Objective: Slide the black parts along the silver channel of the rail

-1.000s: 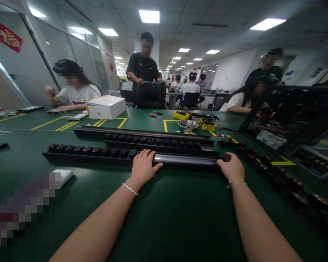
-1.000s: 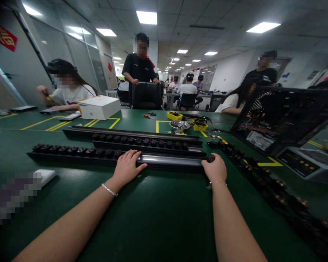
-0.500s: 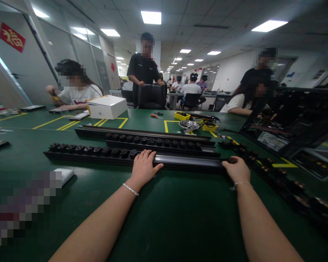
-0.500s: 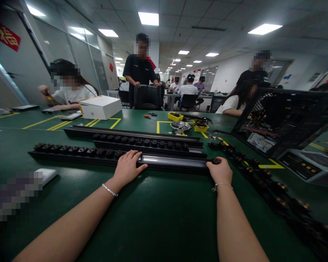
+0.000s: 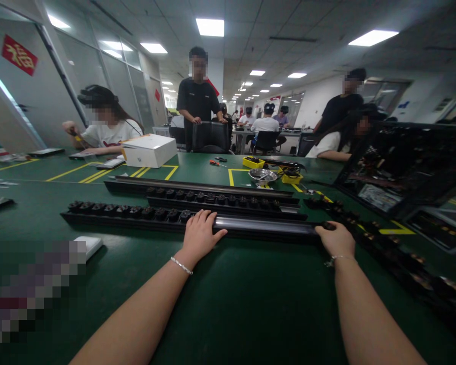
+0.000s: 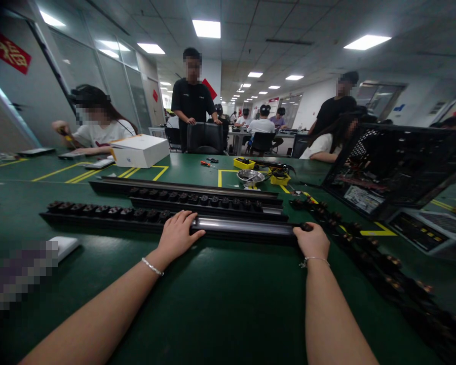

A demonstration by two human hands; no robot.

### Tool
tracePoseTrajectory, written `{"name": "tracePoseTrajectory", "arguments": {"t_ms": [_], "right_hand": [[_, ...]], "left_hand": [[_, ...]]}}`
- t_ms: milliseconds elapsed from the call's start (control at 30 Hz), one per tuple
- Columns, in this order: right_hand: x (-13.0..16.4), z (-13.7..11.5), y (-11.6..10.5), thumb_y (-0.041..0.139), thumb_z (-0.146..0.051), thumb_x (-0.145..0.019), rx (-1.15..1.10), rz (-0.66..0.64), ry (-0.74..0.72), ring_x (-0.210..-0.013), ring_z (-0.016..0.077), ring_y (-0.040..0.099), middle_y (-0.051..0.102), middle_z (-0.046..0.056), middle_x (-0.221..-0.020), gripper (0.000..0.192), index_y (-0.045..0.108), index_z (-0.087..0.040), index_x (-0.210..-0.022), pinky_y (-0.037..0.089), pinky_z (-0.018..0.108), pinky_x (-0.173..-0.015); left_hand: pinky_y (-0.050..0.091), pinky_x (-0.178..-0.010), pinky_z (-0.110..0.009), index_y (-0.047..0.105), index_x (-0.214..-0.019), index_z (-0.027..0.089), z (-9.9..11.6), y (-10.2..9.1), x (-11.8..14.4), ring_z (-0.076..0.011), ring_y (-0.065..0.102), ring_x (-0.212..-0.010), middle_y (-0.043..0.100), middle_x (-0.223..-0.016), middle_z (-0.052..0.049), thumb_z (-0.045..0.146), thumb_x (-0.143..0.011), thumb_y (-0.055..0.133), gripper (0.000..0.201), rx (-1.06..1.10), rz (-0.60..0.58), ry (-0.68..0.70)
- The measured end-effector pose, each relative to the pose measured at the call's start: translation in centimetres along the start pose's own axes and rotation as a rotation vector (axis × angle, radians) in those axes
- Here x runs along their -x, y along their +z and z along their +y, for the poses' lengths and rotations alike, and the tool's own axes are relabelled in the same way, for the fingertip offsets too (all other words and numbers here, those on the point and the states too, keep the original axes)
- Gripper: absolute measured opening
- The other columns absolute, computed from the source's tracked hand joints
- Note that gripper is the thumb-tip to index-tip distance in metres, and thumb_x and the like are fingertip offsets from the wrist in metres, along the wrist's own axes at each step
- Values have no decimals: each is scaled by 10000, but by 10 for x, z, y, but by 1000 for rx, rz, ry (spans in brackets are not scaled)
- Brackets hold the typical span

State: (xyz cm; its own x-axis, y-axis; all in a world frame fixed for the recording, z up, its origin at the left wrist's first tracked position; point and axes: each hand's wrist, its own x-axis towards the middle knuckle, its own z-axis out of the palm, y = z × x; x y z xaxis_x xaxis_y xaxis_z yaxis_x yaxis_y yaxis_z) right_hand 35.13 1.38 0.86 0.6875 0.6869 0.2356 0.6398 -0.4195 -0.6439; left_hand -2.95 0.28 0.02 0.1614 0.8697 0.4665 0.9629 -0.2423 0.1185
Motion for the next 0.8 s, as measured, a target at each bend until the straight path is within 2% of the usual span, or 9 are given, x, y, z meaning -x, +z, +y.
{"name": "tracePoseTrajectory", "arguments": {"t_ms": [367, 500, 600, 800], "right_hand": [[-9, 10, -1, 607, -395, -588, -1, 38, 72, -821, 259, 578, 640, 115, -917, 440, 645, -170, -963, 455, 398, -804], [-15, 18, -5, 610, -386, -585, 2, 76, 89, -767, 251, 581, 643, 92, -804, 414, 647, -181, -943, 462, 401, -778], [-22, 25, -11, 584, -374, -612, -16, 86, 129, -711, 234, 582, 630, 57, -691, 450, 635, -167, -1009, 470, 395, -745], [-35, 31, -1, 585, -405, -644, -5, 70, 65, -855, 256, 582, 656, 101, -972, 478, 656, -191, -1065, 454, 396, -794]], "left_hand": [[340, -1011, -440, 517, -1260, 206, -1, 1, 1, -287, 395, -1268, 511, -1329, -94, 575, -826, 468, 572, 8, 16, 7], [340, -1011, -451, 518, -1257, 210, -1, 1, 0, -292, 398, -1265, 515, -1324, -97, 572, -821, 478, 568, 13, 15, 5], [333, -1015, -455, 513, -1264, 212, -1, 1, 0, -292, 396, -1268, 514, -1325, -99, 575, -825, 470, 571, 16, 15, 2], [334, -1016, -451, 512, -1263, 200, 0, 1, 1, -284, 396, -1271, 513, -1331, -96, 570, -828, 467, 573, 9, 7, -1]]}}
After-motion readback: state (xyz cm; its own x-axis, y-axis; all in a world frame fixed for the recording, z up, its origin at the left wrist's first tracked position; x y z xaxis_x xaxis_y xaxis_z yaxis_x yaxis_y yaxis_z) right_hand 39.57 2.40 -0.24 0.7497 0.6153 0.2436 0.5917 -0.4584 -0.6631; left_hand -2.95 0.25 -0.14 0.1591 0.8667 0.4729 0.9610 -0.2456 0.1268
